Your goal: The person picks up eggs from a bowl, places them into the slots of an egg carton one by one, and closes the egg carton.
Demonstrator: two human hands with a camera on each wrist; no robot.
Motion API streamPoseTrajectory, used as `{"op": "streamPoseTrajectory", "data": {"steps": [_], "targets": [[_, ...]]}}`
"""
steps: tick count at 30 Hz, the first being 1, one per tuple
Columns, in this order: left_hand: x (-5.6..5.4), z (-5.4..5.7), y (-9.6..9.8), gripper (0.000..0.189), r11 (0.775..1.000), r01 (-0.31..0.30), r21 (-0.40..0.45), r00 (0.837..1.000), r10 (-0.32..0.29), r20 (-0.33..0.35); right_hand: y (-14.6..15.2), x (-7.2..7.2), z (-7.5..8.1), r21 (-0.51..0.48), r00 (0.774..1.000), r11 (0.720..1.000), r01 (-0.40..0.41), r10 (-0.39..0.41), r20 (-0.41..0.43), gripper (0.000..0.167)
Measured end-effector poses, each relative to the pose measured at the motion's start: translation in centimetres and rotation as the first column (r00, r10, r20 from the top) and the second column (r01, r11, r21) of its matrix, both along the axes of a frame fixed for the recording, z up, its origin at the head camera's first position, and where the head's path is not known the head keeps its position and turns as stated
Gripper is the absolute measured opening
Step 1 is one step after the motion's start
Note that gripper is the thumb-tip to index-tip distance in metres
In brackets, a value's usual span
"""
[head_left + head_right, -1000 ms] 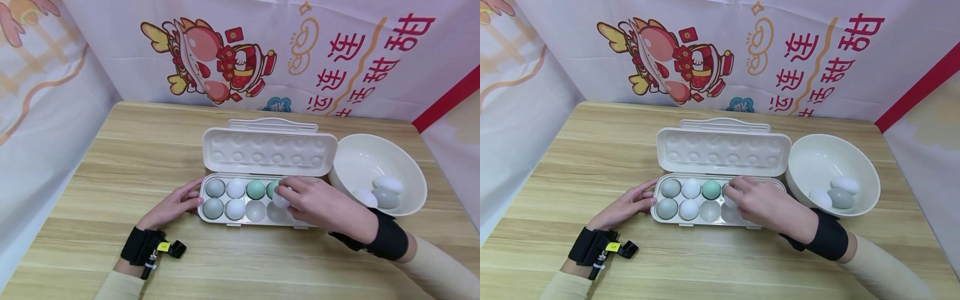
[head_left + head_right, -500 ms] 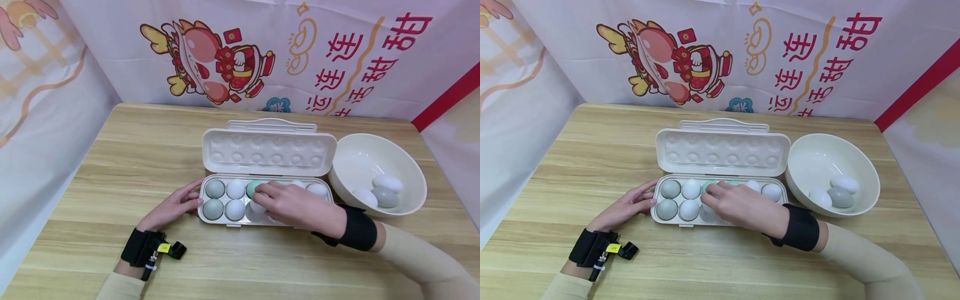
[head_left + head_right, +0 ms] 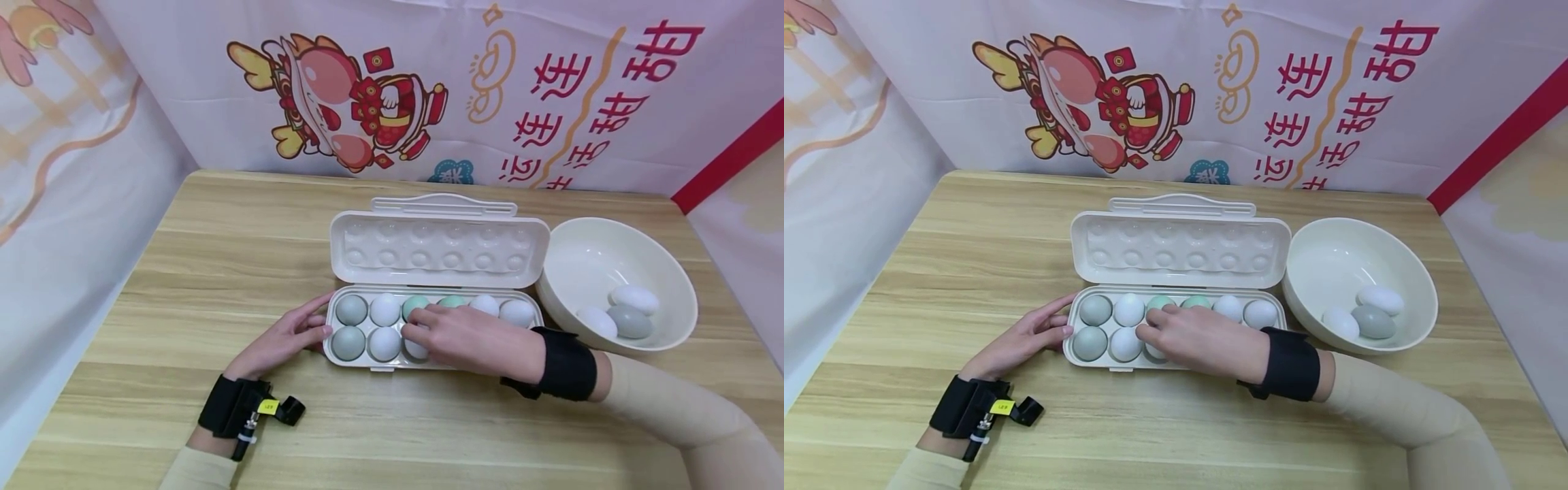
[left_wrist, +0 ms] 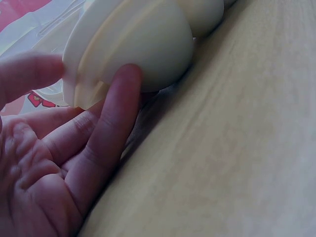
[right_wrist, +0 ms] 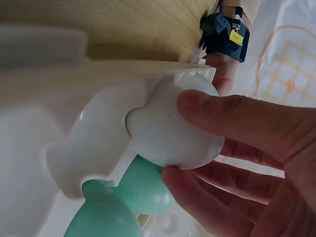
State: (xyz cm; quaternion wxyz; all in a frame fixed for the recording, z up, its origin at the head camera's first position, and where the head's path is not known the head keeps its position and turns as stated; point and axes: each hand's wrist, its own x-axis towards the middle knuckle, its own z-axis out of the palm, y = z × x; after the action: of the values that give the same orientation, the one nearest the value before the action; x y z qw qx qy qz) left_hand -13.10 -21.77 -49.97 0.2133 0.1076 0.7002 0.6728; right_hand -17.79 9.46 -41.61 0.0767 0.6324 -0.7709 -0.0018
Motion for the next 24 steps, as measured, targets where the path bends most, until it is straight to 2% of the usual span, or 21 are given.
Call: {"op": "streamPoseTrajectory", "data": {"steps": [4,10,18,24], "targets": [[0.0,0.1,0.0,0.065,1.000,-0.001,-0.007,1.000,0.001,-0.002,-0.4,-0.2,0.1,0.033,1.000,0.999,-0.014,0.013,0.015,0.023],[-0.1,0.1,0.0,0.064,1.000,0.002,-0.005,1.000,-0.002,-0.011,-1.0,-0.3,-0.1,0.046,0.999,0.998,-0.036,0.037,-0.030,0.016],[-0.1,-0.1,-0.1,0.064,1.000,0.005,-0.002,1.000,-0.005,-0.016,-1.3,-0.2,0.1,0.065,0.999,0.998,-0.008,0.010,-0.034,0.013],[-0.2,-0.1,-0.1,0.065,1.000,0.005,-0.012,1.000,-0.005,-0.016,-0.5,-0.3,0.6,0.081,0.998,0.997,-0.012,0.017,-0.060,0.020]]}}
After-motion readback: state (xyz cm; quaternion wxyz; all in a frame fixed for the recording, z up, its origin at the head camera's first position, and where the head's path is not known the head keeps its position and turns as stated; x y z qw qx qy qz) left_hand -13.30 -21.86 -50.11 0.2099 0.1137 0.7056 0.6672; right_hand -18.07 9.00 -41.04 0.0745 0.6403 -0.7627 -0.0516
